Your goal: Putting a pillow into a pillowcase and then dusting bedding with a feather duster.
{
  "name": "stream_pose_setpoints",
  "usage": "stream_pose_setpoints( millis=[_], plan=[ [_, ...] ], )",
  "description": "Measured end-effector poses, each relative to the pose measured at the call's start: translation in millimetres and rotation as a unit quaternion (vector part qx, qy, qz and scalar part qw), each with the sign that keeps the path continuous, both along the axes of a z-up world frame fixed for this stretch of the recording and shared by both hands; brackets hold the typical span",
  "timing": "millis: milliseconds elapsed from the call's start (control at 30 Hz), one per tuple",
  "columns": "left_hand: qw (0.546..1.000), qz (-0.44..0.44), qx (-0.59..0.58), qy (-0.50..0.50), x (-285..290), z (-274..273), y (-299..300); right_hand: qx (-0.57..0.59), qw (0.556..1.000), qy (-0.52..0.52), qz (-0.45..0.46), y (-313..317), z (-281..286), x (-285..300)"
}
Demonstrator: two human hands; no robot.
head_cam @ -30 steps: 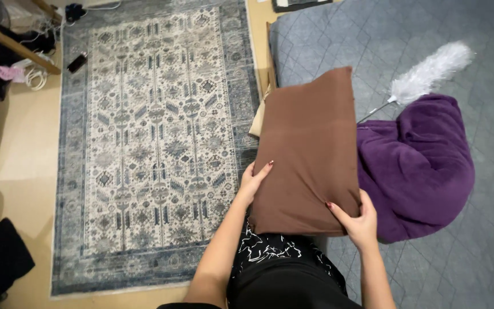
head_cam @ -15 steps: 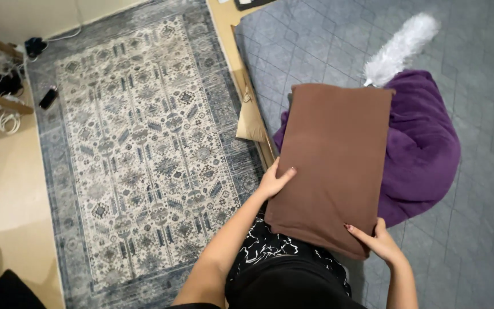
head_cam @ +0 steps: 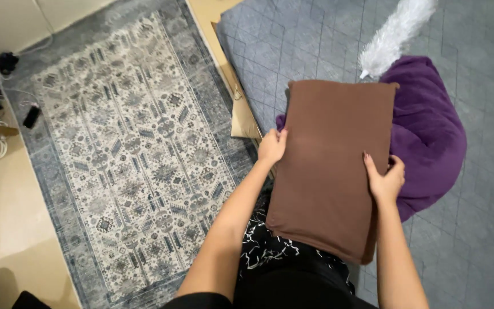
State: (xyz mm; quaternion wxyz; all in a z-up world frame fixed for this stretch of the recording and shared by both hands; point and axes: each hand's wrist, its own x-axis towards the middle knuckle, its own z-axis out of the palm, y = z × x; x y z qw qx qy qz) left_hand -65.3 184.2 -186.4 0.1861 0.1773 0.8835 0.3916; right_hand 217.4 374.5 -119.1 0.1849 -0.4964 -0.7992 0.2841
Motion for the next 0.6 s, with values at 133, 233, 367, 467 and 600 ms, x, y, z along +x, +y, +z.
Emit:
stream_pose_setpoints(
  millis=[133, 233, 367, 467, 600],
  plan=[
    [0.997, -0.075, 0.007, 0.012, -3.0, -4.1, 7.0, -0.106, 0.991, 0.023, -0.079, 0.9, 7.8, -8.9],
    [0.979, -0.141, 0.051, 0.138, 0.2, 5.9, -6.5, -0.120, 0.989, 0.039, -0.079, -8.0, 3.9, -0.1],
    [0.967, -0.166, 0.080, 0.177, 7.6, 36.6, -22.2, -0.101, 0.991, 0.039, -0.084, -21.3, 11.4, -1.2],
    [0.960, -0.193, 0.071, 0.189, 12.8, 53.0, -32.3, -0.092, 0.992, 0.034, -0.085, -22.8, 10.1, 0.0],
    [0.945, -0.241, 0.022, 0.222, 24.3, 66.1, -41.0, -0.086, 0.992, 0.024, -0.088, -22.7, -3.2, 14.7]
  ],
)
